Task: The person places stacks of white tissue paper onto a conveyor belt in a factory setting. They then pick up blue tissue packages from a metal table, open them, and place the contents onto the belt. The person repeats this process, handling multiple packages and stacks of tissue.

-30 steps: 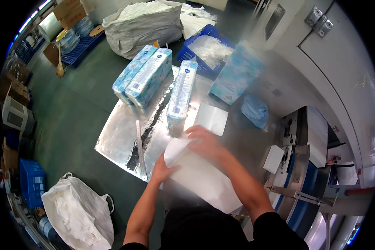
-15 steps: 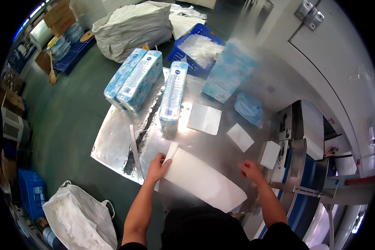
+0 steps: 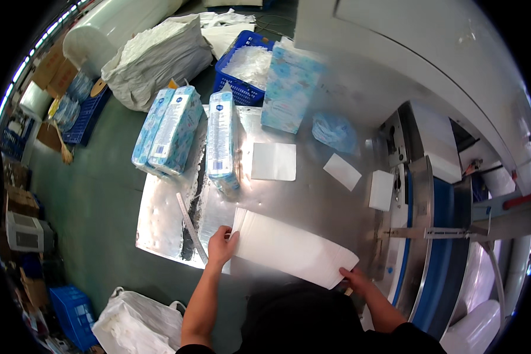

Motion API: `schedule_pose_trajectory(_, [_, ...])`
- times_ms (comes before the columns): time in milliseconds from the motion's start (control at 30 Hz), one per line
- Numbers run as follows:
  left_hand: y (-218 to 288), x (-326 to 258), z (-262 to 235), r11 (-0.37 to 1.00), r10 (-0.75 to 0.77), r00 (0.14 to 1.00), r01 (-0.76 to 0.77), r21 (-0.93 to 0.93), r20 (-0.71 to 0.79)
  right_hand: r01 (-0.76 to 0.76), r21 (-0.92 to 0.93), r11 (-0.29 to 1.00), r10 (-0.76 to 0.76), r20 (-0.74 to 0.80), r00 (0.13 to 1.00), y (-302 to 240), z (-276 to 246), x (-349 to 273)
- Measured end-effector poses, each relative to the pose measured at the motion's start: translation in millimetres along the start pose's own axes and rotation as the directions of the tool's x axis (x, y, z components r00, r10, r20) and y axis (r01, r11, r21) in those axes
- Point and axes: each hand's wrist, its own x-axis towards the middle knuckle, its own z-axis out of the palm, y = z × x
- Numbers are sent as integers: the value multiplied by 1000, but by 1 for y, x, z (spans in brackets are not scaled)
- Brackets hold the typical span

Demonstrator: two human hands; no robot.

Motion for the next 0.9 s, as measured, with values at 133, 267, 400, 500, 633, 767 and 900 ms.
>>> schedule_pose_trajectory(133, [17, 31, -17, 938, -219, 907, 297, -177, 359, 83, -151, 985, -98, -94, 991, -35, 41, -10])
schedule_pose_trajectory(267, [-22, 53, 13, 935, -225, 789, 340, -101, 573, 102, -238, 966, -138, -139, 981, -60, 65, -7])
schedule_pose_trajectory(400, [-3, 62, 28, 970, -153, 637, 241, -6, 756, 126, -137, 982, -149, -173, 974, -82, 100, -13])
schedule_pose_trajectory(500, [78, 55, -21, 948, -3, 622, 251, -196, 783, 398, -183, 899, -435, -268, 860, -55, 102, -9])
schedule_pose_trajectory(633, [107, 24, -70, 864, 416, 851, -260, -431, 321, 545, -316, 777, -630, -386, 674, -31, 114, -31])
schedule_pose_trajectory(767, [-7, 19, -18, 842, 474, 778, -262, -472, 412, 593, -281, 755, -653, -406, 639, 8, 131, -19])
schedule_pose_trajectory(900, [-39, 30, -13, 943, 289, 634, -320, -98, 717, 542, -35, 840, -522, -326, 788, 15, 137, -3])
